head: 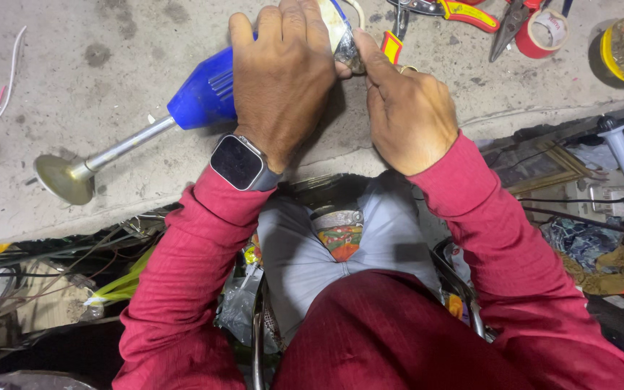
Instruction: The person repairs an immersion blender at a cluttered workbench. They hold the blue motor body, peel back old tape and wrapping from the joint, use pliers to grip and adjust parts, manipulate the white wire and metal shaft, and press the components back together while rewrapping the joint by hand.
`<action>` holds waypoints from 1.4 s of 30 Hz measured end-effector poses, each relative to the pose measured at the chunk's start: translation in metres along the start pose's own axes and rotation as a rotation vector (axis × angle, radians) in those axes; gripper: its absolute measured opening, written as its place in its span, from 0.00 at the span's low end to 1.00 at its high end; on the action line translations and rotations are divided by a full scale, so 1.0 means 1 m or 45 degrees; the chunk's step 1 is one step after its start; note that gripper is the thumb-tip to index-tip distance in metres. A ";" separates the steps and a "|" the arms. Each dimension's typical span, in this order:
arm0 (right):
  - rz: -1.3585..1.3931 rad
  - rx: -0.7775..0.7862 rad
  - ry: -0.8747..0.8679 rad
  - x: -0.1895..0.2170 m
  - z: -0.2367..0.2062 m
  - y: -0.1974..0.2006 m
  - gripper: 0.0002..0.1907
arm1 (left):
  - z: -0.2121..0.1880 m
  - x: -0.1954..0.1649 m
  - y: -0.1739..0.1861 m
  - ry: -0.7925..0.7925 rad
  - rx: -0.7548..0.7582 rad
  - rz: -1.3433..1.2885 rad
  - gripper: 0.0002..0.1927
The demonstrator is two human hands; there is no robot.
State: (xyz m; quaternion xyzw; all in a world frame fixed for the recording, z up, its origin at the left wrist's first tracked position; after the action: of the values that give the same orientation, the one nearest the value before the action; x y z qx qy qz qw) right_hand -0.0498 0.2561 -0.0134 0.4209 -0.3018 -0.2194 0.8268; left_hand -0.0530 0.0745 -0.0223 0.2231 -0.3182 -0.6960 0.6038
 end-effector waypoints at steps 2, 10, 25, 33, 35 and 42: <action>-0.009 0.014 -0.027 -0.002 0.002 0.000 0.27 | 0.000 -0.001 -0.001 -0.008 -0.026 0.024 0.42; -0.117 -0.032 -0.001 -0.001 0.007 -0.005 0.28 | -0.001 -0.001 -0.007 -0.034 -0.007 0.079 0.40; -0.022 -0.072 -0.054 0.002 0.013 -0.006 0.21 | -0.002 0.001 -0.009 -0.075 -0.037 0.114 0.33; 0.094 -0.058 0.008 -0.004 0.016 -0.003 0.18 | -0.001 0.001 -0.005 -0.107 -0.052 0.144 0.38; 0.089 -0.068 0.017 -0.003 0.017 -0.003 0.17 | -0.001 0.001 -0.005 -0.115 -0.038 0.147 0.38; 0.125 -0.038 -0.003 -0.011 0.020 -0.002 0.16 | 0.000 0.002 -0.007 -0.117 -0.052 0.152 0.33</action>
State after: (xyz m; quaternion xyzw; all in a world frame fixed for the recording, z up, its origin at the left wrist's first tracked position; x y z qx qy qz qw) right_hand -0.0711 0.2505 -0.0090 0.3930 -0.3198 -0.1834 0.8424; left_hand -0.0581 0.0733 -0.0268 0.1590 -0.3442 -0.6746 0.6334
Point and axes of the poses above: each hand's wrist, its own z-axis towards the middle knuckle, its own y-axis out of the back of the hand, x = y × z, the point moved 2 cm from there along z, towards the middle knuckle, and after that the axes turned 5 degrees about y, right-handed, at the moved point
